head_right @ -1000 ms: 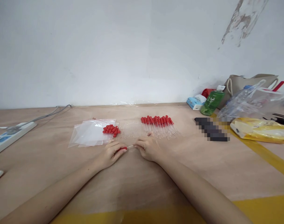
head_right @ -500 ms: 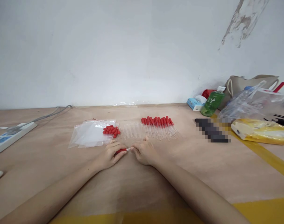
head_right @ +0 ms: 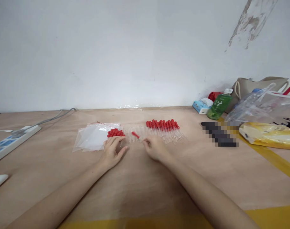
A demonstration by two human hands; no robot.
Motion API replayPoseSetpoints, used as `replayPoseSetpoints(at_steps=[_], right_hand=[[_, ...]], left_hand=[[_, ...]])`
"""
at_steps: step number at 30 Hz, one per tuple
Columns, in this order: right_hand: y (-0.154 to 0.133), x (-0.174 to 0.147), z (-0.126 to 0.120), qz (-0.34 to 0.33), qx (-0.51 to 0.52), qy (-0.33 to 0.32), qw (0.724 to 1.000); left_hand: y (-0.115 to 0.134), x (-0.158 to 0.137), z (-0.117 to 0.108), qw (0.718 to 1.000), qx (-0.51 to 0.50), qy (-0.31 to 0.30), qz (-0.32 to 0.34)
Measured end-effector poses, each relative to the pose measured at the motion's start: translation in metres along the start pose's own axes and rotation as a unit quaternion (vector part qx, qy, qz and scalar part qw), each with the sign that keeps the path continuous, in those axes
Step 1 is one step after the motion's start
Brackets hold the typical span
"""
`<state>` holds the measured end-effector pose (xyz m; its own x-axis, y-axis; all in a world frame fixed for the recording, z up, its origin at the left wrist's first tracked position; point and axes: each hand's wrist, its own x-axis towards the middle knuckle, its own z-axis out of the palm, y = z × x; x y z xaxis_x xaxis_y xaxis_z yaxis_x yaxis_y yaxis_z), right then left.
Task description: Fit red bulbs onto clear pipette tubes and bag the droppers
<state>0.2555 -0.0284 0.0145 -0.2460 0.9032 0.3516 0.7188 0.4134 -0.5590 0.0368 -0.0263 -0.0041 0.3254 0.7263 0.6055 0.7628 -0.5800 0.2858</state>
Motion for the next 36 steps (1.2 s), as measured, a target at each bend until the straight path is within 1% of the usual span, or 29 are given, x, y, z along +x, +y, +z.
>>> replayPoseSetpoints(at_steps=[2,4,7,9,12,15,17,19,22,24,28,32,36], right_hand=[[0.012,0.015,-0.006,0.108,0.000,0.033,0.994],[0.022,0.031,-0.010,0.180,-0.038,0.066,0.981],[0.033,0.049,-0.008,0.242,-0.117,0.088,0.959],[0.035,0.054,-0.004,0.260,-0.156,0.094,0.948],[0.033,0.055,0.002,0.257,-0.188,0.107,0.942],[0.027,0.052,0.006,0.232,-0.197,0.113,0.946],[0.020,0.051,0.009,0.211,-0.203,0.094,0.952],[0.014,0.050,0.014,0.198,-0.217,0.062,0.954],[0.009,0.049,0.019,0.202,-0.239,0.026,0.949],[0.008,0.049,0.020,0.208,-0.248,0.014,0.946],[0.007,0.051,0.019,0.219,-0.242,-0.002,0.945],[0.007,0.053,0.018,0.234,-0.233,-0.012,0.944],[0.006,0.054,0.020,0.241,-0.227,-0.016,0.944]], left_hand=[[0.000,0.000,0.000,1.000,0.002,-0.006,-0.012],[0.000,0.000,0.001,1.000,0.002,-0.015,-0.009],[0.000,-0.001,0.000,1.000,0.004,-0.026,-0.004],[0.000,-0.001,0.000,1.000,0.006,-0.029,-0.008],[0.001,-0.001,-0.001,1.000,0.007,-0.024,-0.017],[0.003,0.000,-0.002,0.999,0.022,0.004,-0.036],[0.001,0.002,-0.002,0.997,0.043,0.032,-0.063],[-0.003,0.003,-0.003,0.991,0.066,0.061,-0.104],[-0.011,0.006,-0.005,0.977,0.099,0.101,-0.158],[-0.015,0.007,-0.008,0.975,0.116,0.106,-0.156],[-0.016,0.010,-0.013,0.981,0.133,0.082,-0.115],[-0.017,0.014,-0.013,0.980,0.150,0.065,-0.112],[-0.019,0.019,-0.011,0.980,0.156,0.063,-0.111]])
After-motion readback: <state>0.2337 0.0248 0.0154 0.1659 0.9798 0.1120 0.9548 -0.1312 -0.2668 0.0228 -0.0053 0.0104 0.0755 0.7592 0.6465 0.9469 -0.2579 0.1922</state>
